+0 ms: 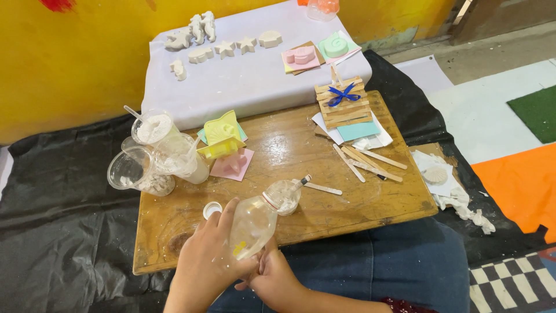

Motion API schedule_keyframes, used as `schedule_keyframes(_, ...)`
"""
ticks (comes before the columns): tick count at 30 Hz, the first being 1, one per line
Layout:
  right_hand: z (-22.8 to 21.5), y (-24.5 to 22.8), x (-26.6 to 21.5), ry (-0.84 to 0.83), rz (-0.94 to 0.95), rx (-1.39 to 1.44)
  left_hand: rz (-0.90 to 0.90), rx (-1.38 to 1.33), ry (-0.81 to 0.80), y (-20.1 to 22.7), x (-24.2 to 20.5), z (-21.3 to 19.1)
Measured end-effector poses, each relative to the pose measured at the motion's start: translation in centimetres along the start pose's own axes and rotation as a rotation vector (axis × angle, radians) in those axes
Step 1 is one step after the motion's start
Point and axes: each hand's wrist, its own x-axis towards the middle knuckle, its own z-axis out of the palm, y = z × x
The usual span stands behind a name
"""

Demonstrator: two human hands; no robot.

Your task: Preparing a white craft mixture in small cups by adding liquid with a syringe and stirring with wooden sticks.

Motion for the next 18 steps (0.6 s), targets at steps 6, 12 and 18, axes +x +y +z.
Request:
schedule_keyframes(6, 0.03, 0.17, 0.11, -0.004, -0.009, 0.038, -0.03, -0.013, -0.016, 0.24, -0.08, -0.25)
schedule_keyframes(12, -0.09, 0.56, 0.25, -0.014, -0.02, 0.021, -0.006, -0.004, -0.009, 0.07, 0.02, -0.06)
schedule_keyframes(18, -0.23, 0.41, 0.17, -0.006, -0.013, 0.024, 0.009, -0.008, 0.044, -0.08, 0.04, 0.5)
